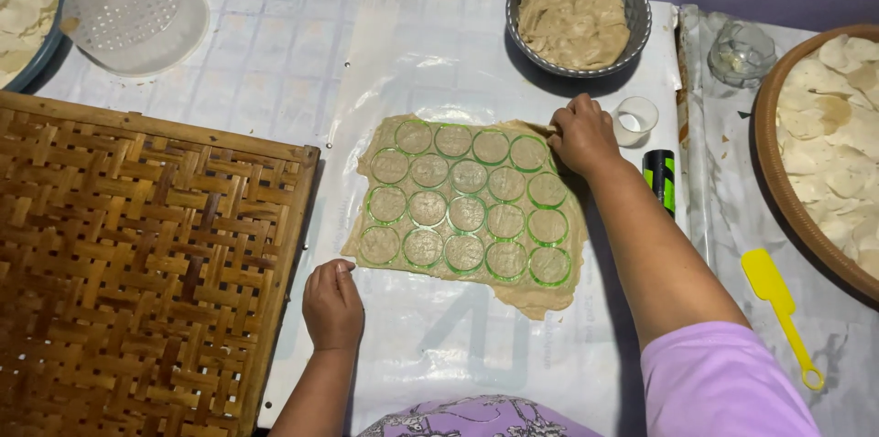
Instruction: Cutting small circular pieces from flattened dough and placing them onto a woven tray.
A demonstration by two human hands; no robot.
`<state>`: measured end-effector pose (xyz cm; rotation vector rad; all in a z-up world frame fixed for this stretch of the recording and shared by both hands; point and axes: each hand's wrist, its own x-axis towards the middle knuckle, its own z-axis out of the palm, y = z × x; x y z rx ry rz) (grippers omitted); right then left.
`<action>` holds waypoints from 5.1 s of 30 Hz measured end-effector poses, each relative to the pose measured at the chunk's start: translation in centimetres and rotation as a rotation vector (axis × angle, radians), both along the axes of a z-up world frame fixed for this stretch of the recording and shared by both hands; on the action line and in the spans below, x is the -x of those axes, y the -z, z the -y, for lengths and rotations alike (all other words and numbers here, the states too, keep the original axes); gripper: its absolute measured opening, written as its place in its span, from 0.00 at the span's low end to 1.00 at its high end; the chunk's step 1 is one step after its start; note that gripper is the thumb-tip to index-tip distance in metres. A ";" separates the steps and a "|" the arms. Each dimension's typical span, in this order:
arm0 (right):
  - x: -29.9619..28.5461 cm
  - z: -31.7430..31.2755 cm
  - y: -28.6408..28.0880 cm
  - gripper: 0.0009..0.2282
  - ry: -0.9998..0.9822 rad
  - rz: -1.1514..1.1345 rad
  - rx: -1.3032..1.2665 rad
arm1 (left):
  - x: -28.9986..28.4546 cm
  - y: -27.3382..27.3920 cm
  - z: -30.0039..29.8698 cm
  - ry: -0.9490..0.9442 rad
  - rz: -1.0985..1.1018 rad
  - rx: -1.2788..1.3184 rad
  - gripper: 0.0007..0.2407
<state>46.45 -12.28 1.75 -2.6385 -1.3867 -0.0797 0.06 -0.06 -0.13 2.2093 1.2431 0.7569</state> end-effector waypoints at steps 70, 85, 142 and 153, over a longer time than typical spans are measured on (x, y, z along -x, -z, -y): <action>21.9 17.1 -6.1 0.21 0.240 -0.353 0.204 | 0.4 1.0 0.1 0.003 0.065 -0.088 0.10; 30.0 14.6 0.2 0.13 0.349 0.070 0.007 | 1.0 1.0 -0.4 0.086 0.164 -0.009 0.11; 34.6 11.7 -3.9 0.15 0.144 -0.571 -0.434 | 1.3 0.4 -0.5 0.130 0.139 -0.001 0.10; 36.6 10.8 -5.0 0.19 0.027 -0.351 -0.035 | 1.2 -0.1 -0.4 0.128 0.149 0.037 0.11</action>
